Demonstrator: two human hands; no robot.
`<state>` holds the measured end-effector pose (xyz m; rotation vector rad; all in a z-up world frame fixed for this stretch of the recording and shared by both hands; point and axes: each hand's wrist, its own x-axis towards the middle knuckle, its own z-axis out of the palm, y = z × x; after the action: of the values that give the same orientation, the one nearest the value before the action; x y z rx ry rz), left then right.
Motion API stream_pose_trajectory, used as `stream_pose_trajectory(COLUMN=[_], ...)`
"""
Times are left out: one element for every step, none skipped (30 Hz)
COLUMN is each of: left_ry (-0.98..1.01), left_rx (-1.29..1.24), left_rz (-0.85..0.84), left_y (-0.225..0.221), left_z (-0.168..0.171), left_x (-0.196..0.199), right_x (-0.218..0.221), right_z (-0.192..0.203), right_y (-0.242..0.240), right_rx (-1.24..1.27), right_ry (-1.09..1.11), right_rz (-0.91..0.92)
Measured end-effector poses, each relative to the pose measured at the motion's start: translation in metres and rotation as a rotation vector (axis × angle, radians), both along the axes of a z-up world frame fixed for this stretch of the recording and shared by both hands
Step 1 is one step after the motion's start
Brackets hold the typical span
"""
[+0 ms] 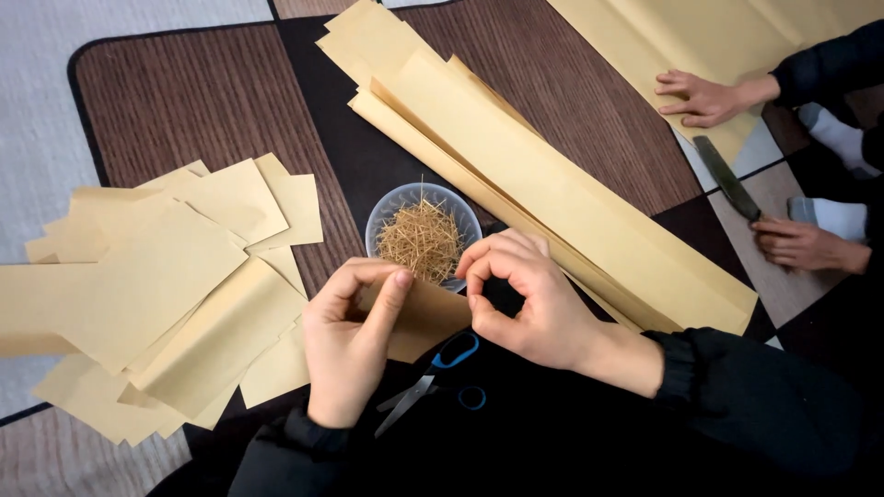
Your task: The person cuts and folds paper strips and handles toothpicks to prepare packaging.
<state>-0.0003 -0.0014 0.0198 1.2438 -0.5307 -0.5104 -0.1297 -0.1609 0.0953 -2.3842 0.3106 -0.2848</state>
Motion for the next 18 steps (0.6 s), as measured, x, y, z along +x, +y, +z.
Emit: stream_pose_trajectory(left_ry=[0.003,0.003,-0.001,-0.006,-0.005,0.013,0.031,0.03,0.054,0.078,0.079,0.041,0.004,0.005,-0.02,-0.045,-0.044,-0.011], left_rx=[0.014,0.014,0.031,0.048,0.048,0.075,0.102,0.102,0.112,0.122,0.122,0.1,0.078,0.078,0.085,0.091,0.091,0.075], left_rz=[0.015,0.015,0.045,0.076,0.075,0.117,0.159,0.158,0.182,0.207,0.207,0.182,0.157,0.157,0.089,0.02,0.018,-0.078], left_y=[0.0,0.001,0.002,0.003,0.005,0.008,0.011,0.013,0.014,0.016,0.016,0.015,0.015,0.013,0.011,0.009,0.007,0.004], left_z=[-0.001,-0.001,-0.001,0.0,-0.003,-0.006,-0.009,-0.009,-0.009,-0.008,-0.007,-0.006,-0.004,-0.003,-0.001,0.0,0.002,0.003], left_x=[0.0,0.002,0.004,0.006,0.01,0.013,0.017,0.02,0.022,0.025,0.024,0.024,0.023,0.02,0.016,0.013,0.008,0.003], right_x=[0.0,0.0,0.001,0.001,0.001,0.0,0.0,0.0,0.0,0.0,-0.001,-0.001,-0.001,-0.001,-0.001,-0.001,0.0,0.001], right_z=[0.0,0.0,0.0,0.0,0.0,-0.001,-0.001,-0.001,-0.001,-0.001,-0.002,-0.003,-0.003,-0.003,-0.002,-0.001,-0.001,-0.001], right_y=[0.0,0.0,0.001,0.001,0.0,0.0,0.0,0.001,0.001,0.001,0.0,0.0,0.0,0.0,0.0,0.001,0.001,0.001], right_rx=[-0.001,-0.001,0.002,0.005,0.004,0.01,0.015,0.015,0.022,0.028,0.028,0.023,0.017,0.018,0.011,0.004,0.004,-0.004], right_ry=[0.002,0.002,0.003,0.005,0.005,0.005,0.004,0.003,0.002,0.001,0.001,-0.007,-0.015,-0.014,-0.029,-0.043,-0.042,-0.05], right_rz=[-0.001,-0.001,-0.006,-0.012,-0.013,-0.015,-0.018,-0.019,-0.023,-0.026,-0.026,-0.043,-0.06,-0.06,-0.072,-0.084,-0.086,-0.078])
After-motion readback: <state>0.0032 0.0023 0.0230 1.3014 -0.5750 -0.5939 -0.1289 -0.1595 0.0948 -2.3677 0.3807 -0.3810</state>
